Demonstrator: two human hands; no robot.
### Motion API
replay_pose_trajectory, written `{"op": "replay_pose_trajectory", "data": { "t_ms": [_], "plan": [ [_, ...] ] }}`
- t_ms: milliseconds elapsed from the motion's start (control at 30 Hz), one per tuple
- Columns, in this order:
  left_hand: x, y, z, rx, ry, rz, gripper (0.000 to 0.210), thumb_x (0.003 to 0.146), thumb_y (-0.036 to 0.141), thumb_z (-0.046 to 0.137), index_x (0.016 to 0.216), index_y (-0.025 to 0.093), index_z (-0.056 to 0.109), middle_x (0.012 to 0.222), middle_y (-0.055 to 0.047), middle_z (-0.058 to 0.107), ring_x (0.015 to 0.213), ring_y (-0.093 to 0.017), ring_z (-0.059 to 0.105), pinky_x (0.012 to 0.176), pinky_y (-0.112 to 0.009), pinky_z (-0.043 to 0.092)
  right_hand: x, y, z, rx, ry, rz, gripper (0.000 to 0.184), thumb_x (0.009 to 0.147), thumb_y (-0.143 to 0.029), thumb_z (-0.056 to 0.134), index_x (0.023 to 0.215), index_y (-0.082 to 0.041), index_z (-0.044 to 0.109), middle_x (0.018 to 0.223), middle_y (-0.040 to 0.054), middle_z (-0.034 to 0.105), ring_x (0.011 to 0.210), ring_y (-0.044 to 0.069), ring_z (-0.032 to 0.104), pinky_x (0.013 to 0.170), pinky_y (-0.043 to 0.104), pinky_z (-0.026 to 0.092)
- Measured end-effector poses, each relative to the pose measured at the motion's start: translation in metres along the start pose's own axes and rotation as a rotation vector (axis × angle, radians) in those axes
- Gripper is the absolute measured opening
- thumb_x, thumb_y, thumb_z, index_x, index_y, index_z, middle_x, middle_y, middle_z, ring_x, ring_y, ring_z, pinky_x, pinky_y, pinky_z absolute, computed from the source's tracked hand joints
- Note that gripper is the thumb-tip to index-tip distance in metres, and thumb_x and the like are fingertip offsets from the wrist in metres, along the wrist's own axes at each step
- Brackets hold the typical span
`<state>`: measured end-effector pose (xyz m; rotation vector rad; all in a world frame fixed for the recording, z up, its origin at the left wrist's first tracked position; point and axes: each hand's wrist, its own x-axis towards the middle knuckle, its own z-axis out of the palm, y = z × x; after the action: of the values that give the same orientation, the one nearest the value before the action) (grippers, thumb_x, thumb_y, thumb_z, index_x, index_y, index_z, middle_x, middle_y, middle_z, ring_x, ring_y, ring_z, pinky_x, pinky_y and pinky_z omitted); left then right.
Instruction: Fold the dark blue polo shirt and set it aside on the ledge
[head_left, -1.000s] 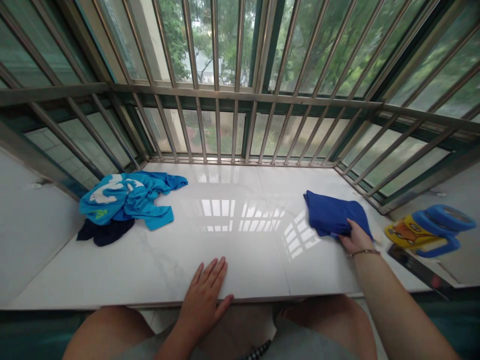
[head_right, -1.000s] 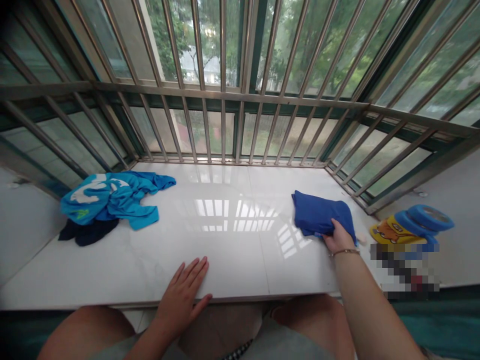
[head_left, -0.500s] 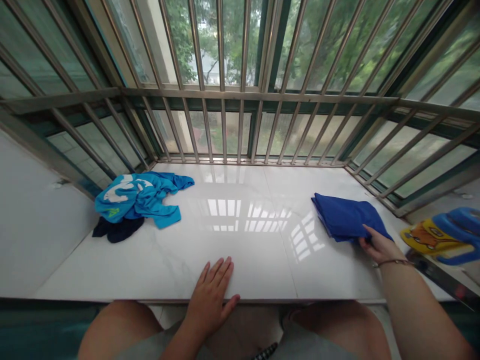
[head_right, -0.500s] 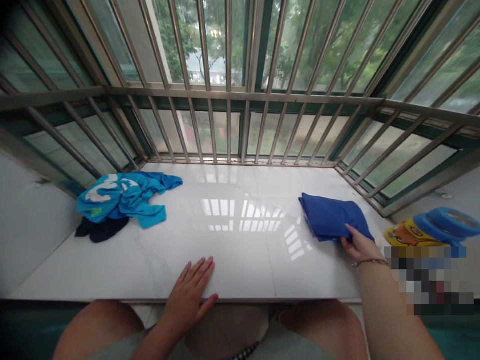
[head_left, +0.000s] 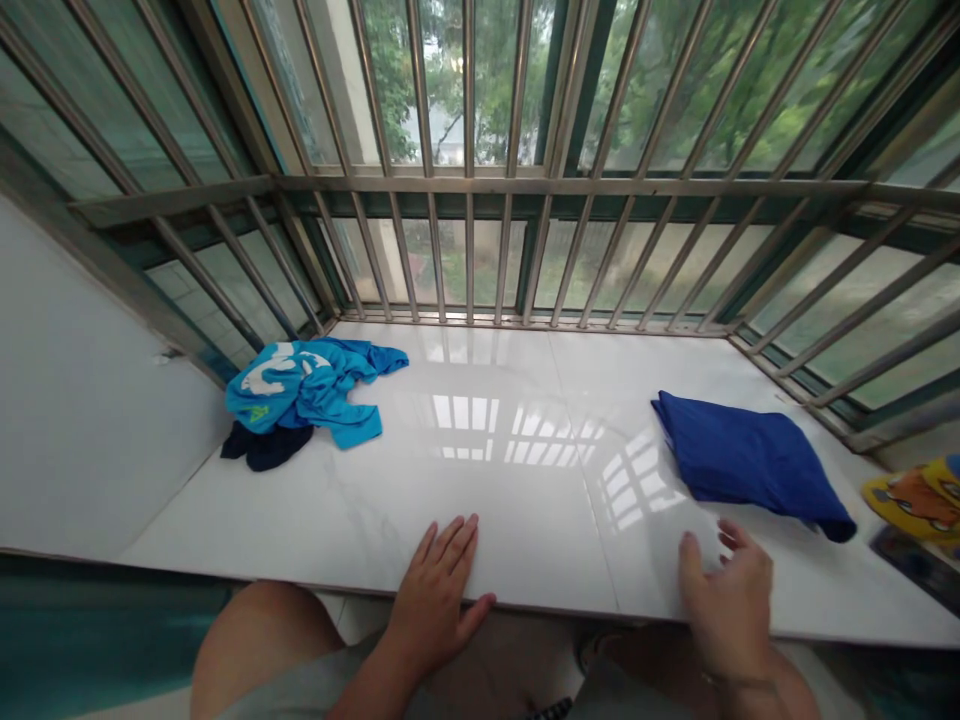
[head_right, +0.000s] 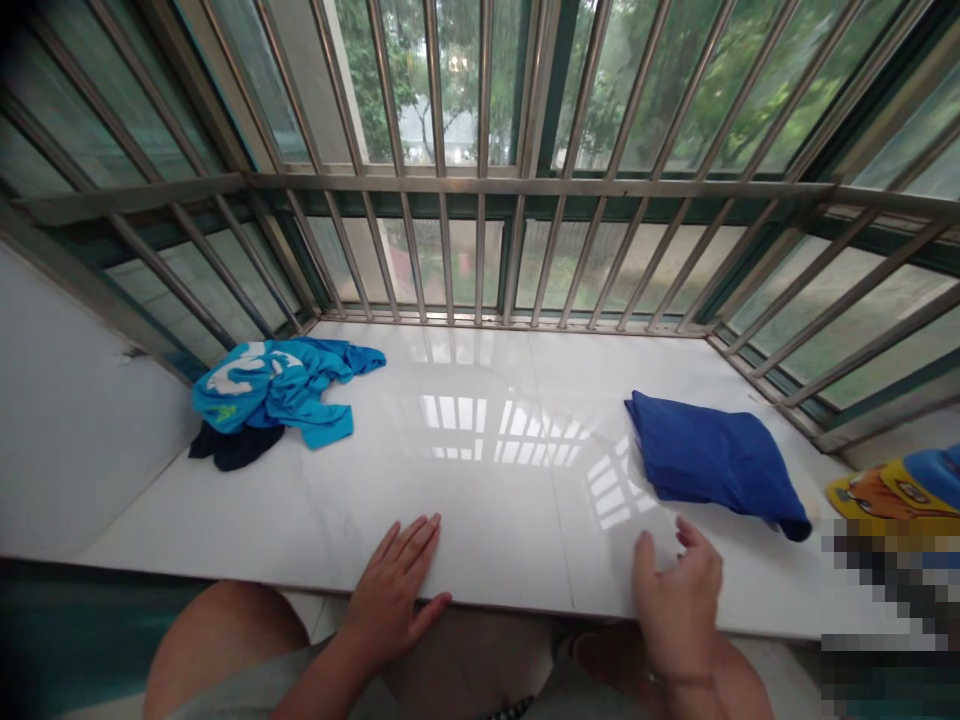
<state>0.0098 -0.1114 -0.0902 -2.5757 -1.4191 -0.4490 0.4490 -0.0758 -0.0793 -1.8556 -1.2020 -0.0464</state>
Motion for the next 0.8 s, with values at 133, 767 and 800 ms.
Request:
{"op": "replay_pose_trajectory", "data": {
  "t_ms": [133, 767, 800],
  "plan": [
    [-0.004, -0.003, 0.002, -0.097, 0.013, -0.025, 0.075, 0.106, 0.053, 0.061, 0.168, 0.016, 0.046, 0.171, -0.012, 0.052, 0.154, -0.03, 0.053, 0.131, -0.051, 0.039, -0.046, -0.043, 0.023, -0.095, -0.101, -0.379, 0.055, 0.103, -0.05, 0.054, 0.141, -0.01, 0.058, 0.138, 0.0274, 0.065, 0.136, 0.042, 0.059, 0.117, 0.064, 0.047],
    [0.027, -0.055, -0.023, -1.591, -0.099, -0.766, 0.047, 0.089, 0.061, 0.08, 0.081, 0.024, 0.052, 0.059, 0.002, 0.065, 0.058, -0.015, 0.055, 0.063, -0.026, 0.042, -0.056, -0.052, 0.037, -0.236, -0.126, -0.405, 0.032, 0.107, -0.043, 0.05, 0.12, -0.019, 0.066, 0.127, 0.0169, 0.073, 0.119, 0.033, 0.067, 0.101, 0.049, 0.052],
    [0.029, -0.058, -0.02, -1.638, -0.08, -0.766, 0.047, 0.088, 0.06, 0.08, 0.079, 0.024, 0.051, 0.055, 0.003, 0.062, 0.056, -0.014, 0.052, 0.062, -0.026, 0.041, -0.056, -0.052, 0.037, -0.234, -0.131, -0.407, 0.031, 0.106, -0.042, 0.05, 0.119, -0.02, 0.067, 0.126, 0.0165, 0.073, 0.118, 0.033, 0.067, 0.101, 0.048, 0.052]
  ]
}}
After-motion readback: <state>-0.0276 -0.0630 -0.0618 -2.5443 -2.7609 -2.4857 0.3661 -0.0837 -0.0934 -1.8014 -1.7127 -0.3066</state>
